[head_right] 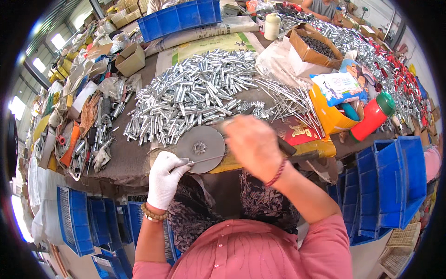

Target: The person assembles small metal components by hand, using a hammer and a circular metal jig to join metal pins and metal plates.

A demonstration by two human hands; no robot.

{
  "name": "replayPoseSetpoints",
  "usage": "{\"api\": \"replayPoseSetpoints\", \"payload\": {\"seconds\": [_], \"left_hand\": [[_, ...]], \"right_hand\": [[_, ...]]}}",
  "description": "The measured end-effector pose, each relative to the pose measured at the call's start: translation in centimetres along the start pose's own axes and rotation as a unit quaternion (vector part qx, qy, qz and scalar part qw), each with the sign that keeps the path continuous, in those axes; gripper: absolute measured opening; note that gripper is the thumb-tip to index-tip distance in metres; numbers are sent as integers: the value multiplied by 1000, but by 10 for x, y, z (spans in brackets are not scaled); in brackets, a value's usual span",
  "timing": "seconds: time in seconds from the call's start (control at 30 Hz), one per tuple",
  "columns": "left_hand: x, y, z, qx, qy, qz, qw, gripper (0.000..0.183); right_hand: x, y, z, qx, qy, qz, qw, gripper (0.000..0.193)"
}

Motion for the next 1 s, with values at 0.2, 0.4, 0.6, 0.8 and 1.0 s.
{"api": "replayPoseSetpoints", "payload": {"seconds": [0.2,0.4,0.6,0.8,1.0], "left_hand": [[-5,-3,2,-2,25,-15,1000,12],[-7,-2,1,8,34,-22,999,13],[-7,0,2,7,11,2,1000,13],[5,-2,0,2,-5,50,999,15],[-2,-1,0,7,5,32,999,15]], "right_hand": [[60,20,-1,-56,113,62,990,32],[25,16,-17,43,-73,64,994,41],[-40,8,-8,-19,-172,-18,985,32],[-51,12,11,-83,-149,-39,985,31],[-58,14,-24,47,-167,-52,983,22]]}}
Point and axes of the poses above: each hand's wrist, its own y-axis away from the middle knuckle, its own z-axis out of the palm, x = y × z, the point moved 9 cm from there along -y, towards the middle knuckle, and after that the axes turned 6 degrees about x, right-handed, at the moved point
